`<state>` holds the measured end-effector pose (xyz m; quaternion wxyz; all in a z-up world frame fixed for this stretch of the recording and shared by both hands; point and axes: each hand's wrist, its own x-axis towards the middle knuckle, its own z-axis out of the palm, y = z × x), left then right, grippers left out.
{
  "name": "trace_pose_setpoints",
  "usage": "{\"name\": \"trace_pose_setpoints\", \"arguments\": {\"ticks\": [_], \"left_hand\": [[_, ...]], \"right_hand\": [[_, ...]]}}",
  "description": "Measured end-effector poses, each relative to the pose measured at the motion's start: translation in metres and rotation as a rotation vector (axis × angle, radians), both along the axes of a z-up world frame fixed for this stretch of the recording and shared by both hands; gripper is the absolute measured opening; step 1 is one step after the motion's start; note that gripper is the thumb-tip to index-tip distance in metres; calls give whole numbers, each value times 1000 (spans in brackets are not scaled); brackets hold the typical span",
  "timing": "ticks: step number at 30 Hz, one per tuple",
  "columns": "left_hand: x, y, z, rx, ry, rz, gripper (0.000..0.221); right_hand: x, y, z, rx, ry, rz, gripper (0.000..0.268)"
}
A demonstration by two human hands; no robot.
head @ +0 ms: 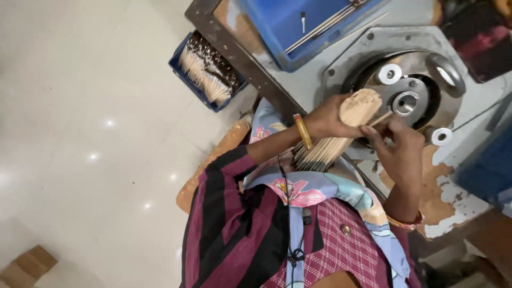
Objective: Feeding sticks into a processing machine and collecting the finished incense sticks from the output bin.
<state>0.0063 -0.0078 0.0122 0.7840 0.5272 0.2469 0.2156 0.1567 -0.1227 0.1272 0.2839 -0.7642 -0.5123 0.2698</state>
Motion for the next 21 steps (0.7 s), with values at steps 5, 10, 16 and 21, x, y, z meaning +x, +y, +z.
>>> {"name": "trace_pose_setpoints", "arguments": {"ticks": [5, 10, 16, 21], "left_hand": [[9, 17, 3, 125, -37, -23, 81], [-13, 42, 35, -460, 115, 53, 64], [-16, 24, -6, -773, 100, -159, 38], [-4, 32, -5, -708, 77, -114, 35]], "right_hand": [[49, -26, 0, 180, 298, -128, 12], [118, -92, -49, 429, 454, -477, 27], [59, -72, 3, 523, 202, -563, 38], [79, -34, -56, 88, -325, -338, 17]]}}
